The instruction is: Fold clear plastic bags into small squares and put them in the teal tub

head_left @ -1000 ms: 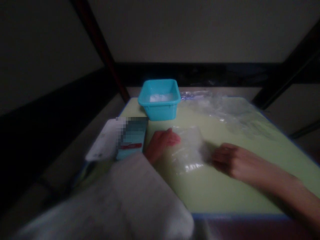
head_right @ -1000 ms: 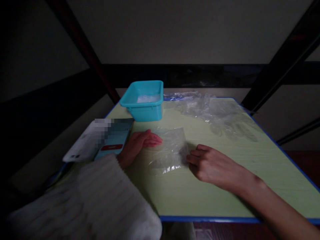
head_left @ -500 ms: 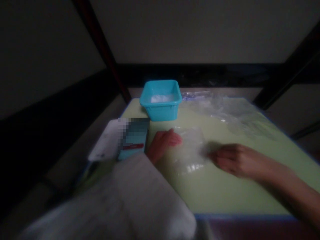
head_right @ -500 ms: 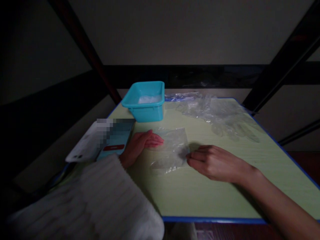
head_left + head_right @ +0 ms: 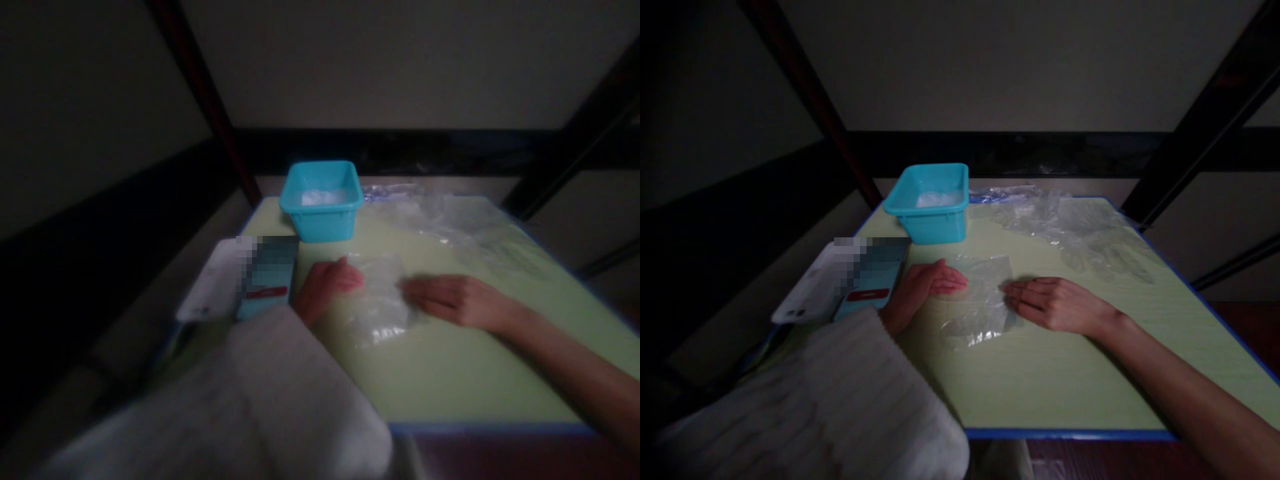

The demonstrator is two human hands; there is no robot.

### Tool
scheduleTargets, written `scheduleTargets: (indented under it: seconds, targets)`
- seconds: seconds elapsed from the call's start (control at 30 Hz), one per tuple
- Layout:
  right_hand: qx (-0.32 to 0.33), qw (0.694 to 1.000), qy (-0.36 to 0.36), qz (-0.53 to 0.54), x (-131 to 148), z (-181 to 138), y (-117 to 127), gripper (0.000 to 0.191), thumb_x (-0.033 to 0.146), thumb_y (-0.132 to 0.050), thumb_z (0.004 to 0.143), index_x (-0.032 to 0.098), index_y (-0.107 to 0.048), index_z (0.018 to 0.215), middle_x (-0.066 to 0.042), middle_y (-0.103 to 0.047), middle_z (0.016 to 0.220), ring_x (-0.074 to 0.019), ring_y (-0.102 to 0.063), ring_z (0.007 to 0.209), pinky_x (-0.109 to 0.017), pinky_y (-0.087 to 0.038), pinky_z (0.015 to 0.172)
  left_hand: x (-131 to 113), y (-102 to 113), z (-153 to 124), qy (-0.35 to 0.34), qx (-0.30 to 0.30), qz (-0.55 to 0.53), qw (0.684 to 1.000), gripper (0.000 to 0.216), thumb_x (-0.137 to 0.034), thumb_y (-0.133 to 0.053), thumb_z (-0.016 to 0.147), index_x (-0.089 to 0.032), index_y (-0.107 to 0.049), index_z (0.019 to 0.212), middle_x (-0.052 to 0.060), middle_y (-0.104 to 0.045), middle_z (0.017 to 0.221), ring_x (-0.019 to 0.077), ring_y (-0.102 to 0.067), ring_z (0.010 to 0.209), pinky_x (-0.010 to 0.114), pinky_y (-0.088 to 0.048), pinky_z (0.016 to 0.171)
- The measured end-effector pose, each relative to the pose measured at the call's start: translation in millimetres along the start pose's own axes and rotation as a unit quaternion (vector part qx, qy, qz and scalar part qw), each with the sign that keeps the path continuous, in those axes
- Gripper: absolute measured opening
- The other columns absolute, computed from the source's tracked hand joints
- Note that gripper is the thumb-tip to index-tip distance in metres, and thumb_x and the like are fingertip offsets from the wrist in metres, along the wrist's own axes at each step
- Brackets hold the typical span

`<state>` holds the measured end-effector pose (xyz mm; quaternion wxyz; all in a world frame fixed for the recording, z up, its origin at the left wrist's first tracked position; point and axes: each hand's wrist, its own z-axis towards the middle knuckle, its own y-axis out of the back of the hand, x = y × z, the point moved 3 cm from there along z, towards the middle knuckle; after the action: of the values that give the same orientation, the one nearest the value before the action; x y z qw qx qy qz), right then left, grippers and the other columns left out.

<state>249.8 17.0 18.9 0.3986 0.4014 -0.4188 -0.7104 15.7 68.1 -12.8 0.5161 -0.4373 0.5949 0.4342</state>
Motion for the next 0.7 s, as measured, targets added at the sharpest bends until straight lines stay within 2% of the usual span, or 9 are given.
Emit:
scheduleTargets:
  seconds: [0.17,0.33,0.57,0.7]
  targets:
    - [-0.004,1.0,0.021,0.004,-3.2,-0.2,-6.8,0.031,0.011,-0.036,0.095,0.01,-0.066,0.103,-0.014,-0.069,0.108,-0.0202,-0.065,0.101,-0.035,-0.056,0.084,-0.1,0.5,1.0,-0.009,0.005,0.007,1.0,0.046,-0.056,-0.047,0.081,-0.017,-0.069,0.07,0.01,-0.073,0.079,0.0212,-0.07,0.076,0.033,-0.055,0.076]
    - [-0.004,0.999,0.016,0.028,-6.9,-1.4,-6.4,0.035,0.012,-0.032,0.096,0.008,-0.065,0.104,-0.015,-0.07,0.104,-0.0213,-0.066,0.098,-0.035,-0.058,0.081,-0.6,3.4,1.7,-0.013,-0.015,0.045,0.999,0.049,-0.057,-0.045,0.081,-0.014,-0.067,0.069,0.011,-0.072,0.076,0.0198,-0.069,0.069,0.031,-0.055,0.067]
    - [-0.001,0.99,-0.059,0.13,-12.2,-0.8,-8.5,0.036,0.022,-0.03,0.099,0.012,-0.063,0.111,-0.013,-0.069,0.105,-0.0197,-0.065,0.099,-0.035,-0.054,0.084,1.0,11.1,1.7,-0.025,-0.059,0.14,0.988,0.048,-0.05,-0.039,0.086,-0.015,-0.065,0.066,0.008,-0.071,0.068,0.0167,-0.068,0.062,0.022,-0.045,0.047]
    - [-0.003,0.966,-0.144,0.216,-19.9,5.5,-7.5,0.035,0.032,-0.035,0.097,0.014,-0.064,0.103,-0.011,-0.07,0.093,-0.0191,-0.067,0.083,-0.032,-0.053,0.072,0.5,13.7,4.2,-0.051,-0.066,0.166,0.983,0.048,-0.047,-0.037,0.087,-0.016,-0.064,0.062,0.008,-0.07,0.065,0.0169,-0.068,0.061,0.024,-0.048,0.054]
